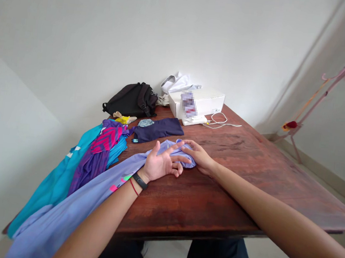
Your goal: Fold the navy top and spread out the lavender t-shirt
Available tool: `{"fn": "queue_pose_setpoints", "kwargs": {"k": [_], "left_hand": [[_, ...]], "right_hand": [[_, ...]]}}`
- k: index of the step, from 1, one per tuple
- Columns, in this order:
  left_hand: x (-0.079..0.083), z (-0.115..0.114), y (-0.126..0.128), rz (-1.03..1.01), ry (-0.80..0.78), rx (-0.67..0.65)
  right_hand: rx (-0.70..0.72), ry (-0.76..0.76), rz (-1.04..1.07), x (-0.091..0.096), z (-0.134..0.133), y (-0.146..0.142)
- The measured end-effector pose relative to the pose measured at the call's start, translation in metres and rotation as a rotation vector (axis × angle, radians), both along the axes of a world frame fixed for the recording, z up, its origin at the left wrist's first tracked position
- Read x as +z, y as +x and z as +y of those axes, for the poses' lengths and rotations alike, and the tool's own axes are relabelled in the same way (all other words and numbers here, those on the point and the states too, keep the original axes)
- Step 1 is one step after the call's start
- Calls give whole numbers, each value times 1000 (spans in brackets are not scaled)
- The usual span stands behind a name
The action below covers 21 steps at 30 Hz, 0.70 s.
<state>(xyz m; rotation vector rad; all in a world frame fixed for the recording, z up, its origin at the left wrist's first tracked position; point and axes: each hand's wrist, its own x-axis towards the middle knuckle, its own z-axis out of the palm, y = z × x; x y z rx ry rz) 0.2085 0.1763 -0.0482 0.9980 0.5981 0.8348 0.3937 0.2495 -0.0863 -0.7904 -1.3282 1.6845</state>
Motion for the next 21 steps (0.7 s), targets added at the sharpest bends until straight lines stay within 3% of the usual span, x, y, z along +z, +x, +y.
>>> {"fn": "queue_pose_setpoints", "kwargs": {"k": [5,10,12,15,17,21], "left_hand": [[17,-2,5,-36,37,331],[32,10,-32,-158,218,670],[26,21,-50,8,248,821],[2,36,-66,540,349,1015],[-19,42,-67,880,483,1013],[-45,40,-57,1289,751,697]], "right_hand": [[0,-37,37,6,-1,0],[-47,-87,120,19,1,5],[-75,-102,139,21,4,7],[-101,-101,115,20,8,9],[-98,-103,91,18,9,9],[-53,-121,90,16,8,8]]}}
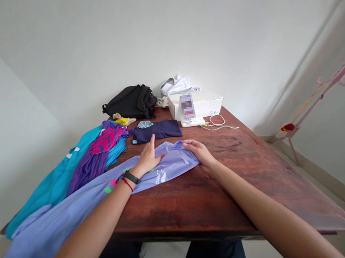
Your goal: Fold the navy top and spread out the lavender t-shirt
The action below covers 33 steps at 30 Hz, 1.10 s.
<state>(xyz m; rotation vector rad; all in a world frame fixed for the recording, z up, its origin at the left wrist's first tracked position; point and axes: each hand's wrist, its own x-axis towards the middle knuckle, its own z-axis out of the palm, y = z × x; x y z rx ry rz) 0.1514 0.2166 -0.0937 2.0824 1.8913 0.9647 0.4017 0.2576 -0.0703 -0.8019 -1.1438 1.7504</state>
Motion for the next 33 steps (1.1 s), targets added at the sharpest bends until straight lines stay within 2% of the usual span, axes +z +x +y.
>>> {"fn": "queue_pose_setpoints", "kwargs": {"k": [3,5,14,17,20,24,33], "left_hand": [[-4,-4,4,202,-98,-83],[-2,-5,5,263,-116,-105],[5,-9,13,163,44,-295],[6,-11,16,121,84,-312],[4,-10,16,118,109,-309],[3,-10,18,150,110,-316],[12,-17,23,178,73,-298]], "right_hand": [[35,-14,11,0,0,0],[59,-5,9,-1,0,0],[91,118,-163,-10,-4,-2],[6,215,-242,-14,0,-2],[-54,246,-284,-17,3,-1],[-55,261,-312,-18,3,-1],[-34,320,-359,-19,3,-1]]}}
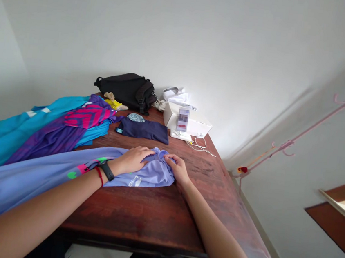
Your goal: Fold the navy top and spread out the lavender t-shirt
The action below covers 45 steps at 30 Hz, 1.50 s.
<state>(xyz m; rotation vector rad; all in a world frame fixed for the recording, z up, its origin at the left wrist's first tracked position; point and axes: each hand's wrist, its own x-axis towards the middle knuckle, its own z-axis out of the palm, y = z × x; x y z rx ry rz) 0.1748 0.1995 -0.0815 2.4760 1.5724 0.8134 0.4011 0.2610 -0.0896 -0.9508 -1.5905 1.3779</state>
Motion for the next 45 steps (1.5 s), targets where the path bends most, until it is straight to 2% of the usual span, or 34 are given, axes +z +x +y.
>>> {"fn": "queue_pose_setpoints", "kwargs": {"k": [7,22,36,45], "left_hand": [[-5,2,-1,-26,17,6],[-10,6,-4,1,7,-23],[-11,6,-4,-10,2,-11],[-10,5,-4,-7,-11,-14]], "right_hand": [[12,1,-16,1,-1,0],[37,105,-81,0,0,0],[62,84,-120,2,0,-1],[69,139,-142,1,1,0]]}}
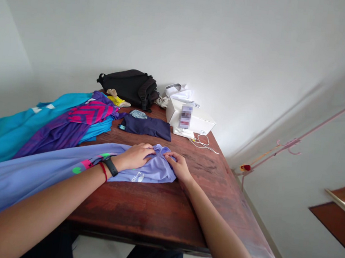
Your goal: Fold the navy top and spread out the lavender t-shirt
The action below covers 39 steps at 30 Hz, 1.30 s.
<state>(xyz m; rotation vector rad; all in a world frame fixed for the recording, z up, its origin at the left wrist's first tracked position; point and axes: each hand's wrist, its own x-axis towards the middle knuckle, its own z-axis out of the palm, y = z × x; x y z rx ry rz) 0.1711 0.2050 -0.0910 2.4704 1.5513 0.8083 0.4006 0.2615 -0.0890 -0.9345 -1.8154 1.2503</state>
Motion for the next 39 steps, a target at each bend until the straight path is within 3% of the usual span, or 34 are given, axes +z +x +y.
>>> {"fn": "queue_pose_setpoints", "kwargs": {"k": [16,39], "left_hand": [[0,0,1,42,7,13],[1,-1,2,91,19,22]], "right_hand": [[25,-25,7,-4,-1,1],[54,54,-27,-6,1,2]]}}
